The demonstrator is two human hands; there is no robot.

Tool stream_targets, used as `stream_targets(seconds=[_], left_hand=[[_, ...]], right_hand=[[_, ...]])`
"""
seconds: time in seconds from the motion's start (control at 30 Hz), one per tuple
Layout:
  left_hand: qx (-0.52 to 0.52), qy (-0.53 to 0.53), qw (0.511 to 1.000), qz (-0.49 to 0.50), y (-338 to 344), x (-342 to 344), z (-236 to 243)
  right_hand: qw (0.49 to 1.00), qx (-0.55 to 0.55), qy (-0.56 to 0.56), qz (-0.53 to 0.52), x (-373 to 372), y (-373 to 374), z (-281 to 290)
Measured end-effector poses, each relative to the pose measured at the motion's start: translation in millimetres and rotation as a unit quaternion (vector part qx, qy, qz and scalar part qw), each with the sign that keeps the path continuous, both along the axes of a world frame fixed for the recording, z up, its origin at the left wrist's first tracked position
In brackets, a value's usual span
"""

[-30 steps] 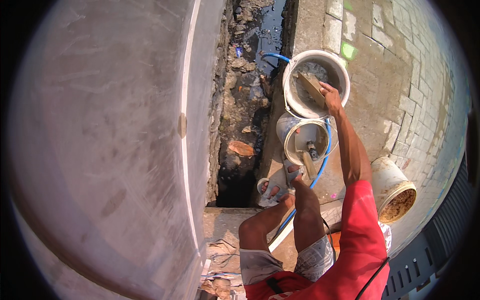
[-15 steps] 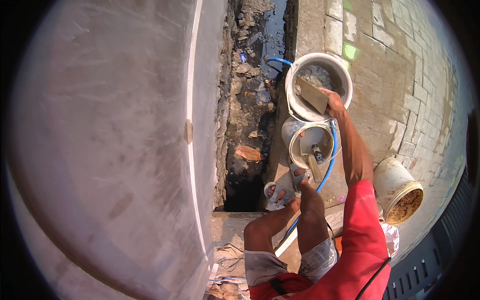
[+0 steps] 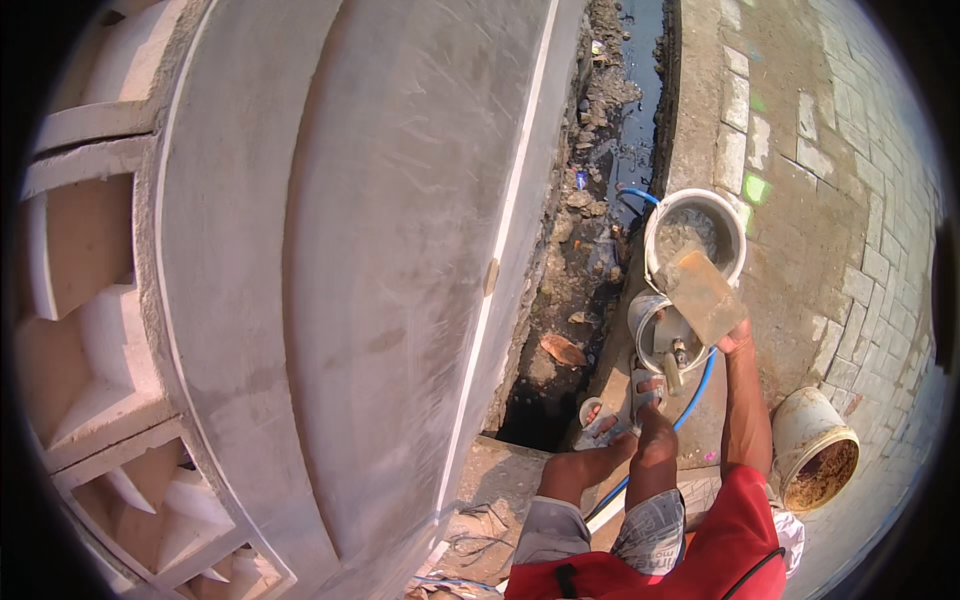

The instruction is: The person applies plaster to a decorative lattice wall using a trowel, smoothing the surface and filling gaps. They repeatedly dip the trowel into a bucket to gather more plaster and continue working on the wall's geometric pattern.

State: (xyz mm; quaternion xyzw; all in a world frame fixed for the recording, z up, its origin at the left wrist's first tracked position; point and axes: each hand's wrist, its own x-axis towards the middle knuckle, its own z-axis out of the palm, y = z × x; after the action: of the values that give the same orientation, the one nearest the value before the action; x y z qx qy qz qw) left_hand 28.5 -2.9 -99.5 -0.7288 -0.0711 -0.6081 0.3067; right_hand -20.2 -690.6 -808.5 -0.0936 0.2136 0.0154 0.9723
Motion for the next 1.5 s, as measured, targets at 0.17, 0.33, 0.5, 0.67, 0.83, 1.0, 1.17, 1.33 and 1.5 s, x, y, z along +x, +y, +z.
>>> stream_targets(seconds=[0.17, 0.33, 0.5, 0.67, 0.83, 1.0, 1.17, 1.33, 1.5], left_hand=[[-0.008, -0.009, 1.0, -0.003, -5, -4, 8], [0.002, -0.01, 0.999, 0.042, -11, -15, 5], [-0.005, -0.002, 0.999, 0.036, -9, -25, 2], [-0.021, 0.0, 1.0, 0.008, -9, -21, 2], [-0.018, -0.014, 1.0, 0.005, -15, -18, 5], [-0.034, 0.002, 0.999, -0.004, -11, -22, 4], [-0.04, 0.008, 0.999, -0.014, -9, -23, 3], [-0.043, 0.014, 0.999, -0.016, -12, -23, 5], [-0.026, -0.008, 1.0, -0.007, -12, -21, 4]], right_hand=[[0.995, 0.054, -0.044, 0.069, 22, 88, 191], [0.973, 0.073, -0.131, 0.173, 65, 172, 365], [0.946, 0.072, -0.205, 0.24, 109, 237, 491], [0.94, 0.038, -0.259, 0.217, 142, 276, 562], [0.934, -0.01, -0.308, 0.182, 164, 301, 596], [0.941, -0.024, -0.297, 0.158, 173, 322, 604], [0.945, -0.037, -0.297, 0.127, 172, 334, 608], [0.954, -0.098, -0.275, 0.069, 173, 344, 621], [0.946, -0.197, -0.255, 0.041, 177, 354, 626]])
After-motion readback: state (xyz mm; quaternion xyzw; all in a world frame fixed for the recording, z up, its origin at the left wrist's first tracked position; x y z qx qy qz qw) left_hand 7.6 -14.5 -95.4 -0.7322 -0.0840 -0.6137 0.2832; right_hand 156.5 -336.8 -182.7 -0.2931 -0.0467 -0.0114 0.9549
